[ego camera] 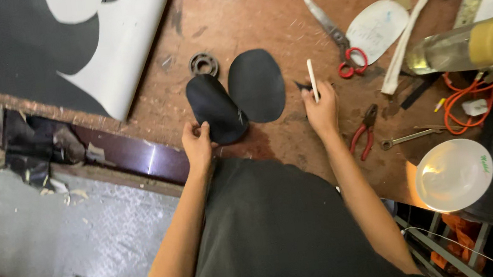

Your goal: The person uses a white oval template and a white marker to trace outlines on a black sheet, then cuts along the traced lines with red-handled scissors. The person repeats this process to produce multiple oval pieces from the black material.

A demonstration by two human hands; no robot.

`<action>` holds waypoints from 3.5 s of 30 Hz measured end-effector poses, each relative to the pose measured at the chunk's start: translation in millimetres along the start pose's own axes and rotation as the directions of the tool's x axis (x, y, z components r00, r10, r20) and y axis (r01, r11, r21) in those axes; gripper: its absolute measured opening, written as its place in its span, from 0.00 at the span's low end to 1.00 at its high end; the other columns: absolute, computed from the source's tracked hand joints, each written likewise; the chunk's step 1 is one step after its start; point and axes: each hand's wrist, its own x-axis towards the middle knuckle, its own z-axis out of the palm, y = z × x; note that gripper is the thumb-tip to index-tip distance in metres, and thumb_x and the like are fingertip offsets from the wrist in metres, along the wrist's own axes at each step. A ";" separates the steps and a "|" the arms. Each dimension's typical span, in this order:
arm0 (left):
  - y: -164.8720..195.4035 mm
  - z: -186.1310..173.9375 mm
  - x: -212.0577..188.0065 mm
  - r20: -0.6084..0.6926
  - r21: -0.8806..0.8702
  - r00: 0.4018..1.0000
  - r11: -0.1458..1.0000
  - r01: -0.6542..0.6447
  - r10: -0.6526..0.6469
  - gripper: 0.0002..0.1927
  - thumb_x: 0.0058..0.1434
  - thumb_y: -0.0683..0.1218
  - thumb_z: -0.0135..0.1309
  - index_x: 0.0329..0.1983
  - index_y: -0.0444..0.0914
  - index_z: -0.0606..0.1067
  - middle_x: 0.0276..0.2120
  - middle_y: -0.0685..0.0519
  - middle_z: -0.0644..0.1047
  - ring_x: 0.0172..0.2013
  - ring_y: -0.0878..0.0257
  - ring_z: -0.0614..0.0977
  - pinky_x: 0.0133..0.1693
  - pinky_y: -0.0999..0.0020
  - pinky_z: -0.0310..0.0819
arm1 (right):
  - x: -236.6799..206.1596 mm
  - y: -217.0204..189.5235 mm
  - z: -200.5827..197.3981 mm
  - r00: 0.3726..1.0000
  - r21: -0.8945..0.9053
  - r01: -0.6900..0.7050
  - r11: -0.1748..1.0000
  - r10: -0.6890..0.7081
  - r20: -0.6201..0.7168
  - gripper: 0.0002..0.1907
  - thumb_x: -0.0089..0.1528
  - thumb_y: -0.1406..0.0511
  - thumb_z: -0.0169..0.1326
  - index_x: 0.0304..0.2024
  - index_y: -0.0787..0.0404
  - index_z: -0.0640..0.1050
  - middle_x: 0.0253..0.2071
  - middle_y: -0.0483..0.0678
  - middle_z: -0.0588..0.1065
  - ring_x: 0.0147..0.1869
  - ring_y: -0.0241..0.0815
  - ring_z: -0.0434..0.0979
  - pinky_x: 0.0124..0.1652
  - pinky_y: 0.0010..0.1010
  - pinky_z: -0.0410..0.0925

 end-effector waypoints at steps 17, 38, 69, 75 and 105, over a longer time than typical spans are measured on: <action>-26.4 -60.3 12.0 0.528 0.708 0.661 0.153 -0.689 0.534 0.34 0.62 0.56 0.58 0.72 0.48 0.67 0.73 0.47 0.60 0.74 0.42 0.55 0.66 0.26 0.41 | -16.2 -31.2 72.2 0.966 -0.137 -0.185 0.973 0.206 0.156 0.33 0.55 0.67 0.68 0.62 0.60 0.71 0.41 0.60 0.80 0.46 0.59 0.81 0.47 0.45 0.71; 15.6 4.0 -2.1 0.558 0.572 0.551 0.194 -0.797 0.620 0.33 0.58 0.57 0.65 0.66 0.48 0.72 0.69 0.40 0.61 0.74 0.42 0.54 0.68 0.29 0.42 | -17.7 -50.0 33.3 0.728 0.653 -0.682 0.329 0.223 0.648 0.34 0.70 0.45 0.36 0.56 0.66 0.75 0.36 0.44 0.73 0.37 0.36 0.79 0.39 0.32 0.76; 74.9 -17.6 31.5 0.590 0.664 0.660 0.186 -0.725 0.464 0.45 0.50 0.66 0.66 0.72 0.60 0.65 0.75 0.45 0.52 0.75 0.41 0.44 0.66 0.22 0.32 | 31.2 -134.7 73.3 0.829 0.244 0.224 0.944 -0.316 0.462 0.07 0.62 0.68 0.56 0.39 0.66 0.82 0.38 0.53 0.81 0.39 0.45 0.82 0.41 0.32 0.72; 85.4 -22.9 33.8 0.597 0.666 0.651 0.163 -0.728 0.468 0.45 0.49 0.66 0.65 0.72 0.60 0.65 0.75 0.45 0.53 0.75 0.41 0.44 0.66 0.22 0.33 | 31.0 -143.5 73.4 0.804 0.267 0.157 0.951 -0.281 0.525 0.06 0.63 0.68 0.57 0.39 0.65 0.82 0.37 0.53 0.81 0.41 0.45 0.82 0.41 0.31 0.72; 151.1 -78.6 63.2 0.031 0.776 0.891 0.551 -0.307 0.452 0.54 0.42 0.53 0.76 0.70 0.40 0.60 0.52 0.42 0.67 0.55 0.42 0.70 0.48 0.47 0.72 | 29.6 -166.8 63.7 0.985 -0.190 -0.105 0.976 0.128 0.114 0.37 0.51 0.65 0.72 0.62 0.55 0.73 0.41 0.57 0.73 0.42 0.55 0.76 0.45 0.45 0.68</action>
